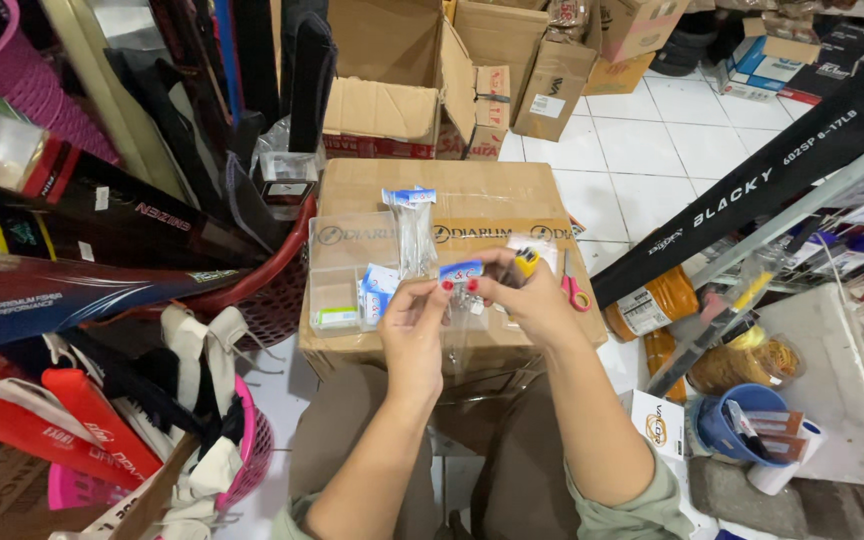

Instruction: The person sits on the floor and repeatedly packs small metal beads into clear plastic bags. They use a yellow utility knife to cut open new bags and a small blue label to seal each filled bag. The person handles the beads and bags one at a time, placing the finished packages on a cardboard box.

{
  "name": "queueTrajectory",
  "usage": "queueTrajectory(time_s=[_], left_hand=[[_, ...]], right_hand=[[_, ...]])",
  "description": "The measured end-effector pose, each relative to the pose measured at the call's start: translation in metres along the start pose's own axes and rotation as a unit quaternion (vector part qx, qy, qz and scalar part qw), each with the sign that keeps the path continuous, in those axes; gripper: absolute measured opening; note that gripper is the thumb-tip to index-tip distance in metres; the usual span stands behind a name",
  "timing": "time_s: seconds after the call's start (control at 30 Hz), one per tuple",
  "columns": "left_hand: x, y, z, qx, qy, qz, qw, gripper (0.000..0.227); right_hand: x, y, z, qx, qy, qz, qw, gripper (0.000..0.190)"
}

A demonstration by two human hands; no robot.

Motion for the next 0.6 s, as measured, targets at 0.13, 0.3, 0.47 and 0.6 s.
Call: queueTrajectory(time_s=[0.13,0.3,0.47,0.6], left_hand=[[-0.001,-0.005,-0.026,-0.027,0.006,0.034,0.999,0.017],[-0.008,0.006,-0.046,-0.121,-0.081,0.036,0.989,0.005],[-0.012,0.022,-0.040,-0.151,-0.035,0.039,0.987,0.035],[-0.022,0.046,-0.056,-0.070,0.039,-0.067,0.995,0.053]], right_hand=[[-0.002,-0.005,-0.002,0.002,-0.005,-0.023,1.000,0.018],[-0.001,-0.012,0.013,0.057,0.045,0.046,0.996,0.015],[-0.014,-0.011,0.008,0.125,0.036,-0.003,0.992,0.015],[-0.052,-0.016,0.014,0.209,0.062,-0.092,0.972,0.018]])
Point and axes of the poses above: each hand's wrist, its own x-axis away from the middle knuckle, its own y-axis out of the back of the hand, z = x × y, the point moved 3 cm from there along -x, towards the middle knuckle, and after that the axes turned 10 degrees about z, right-handed, at the moved point
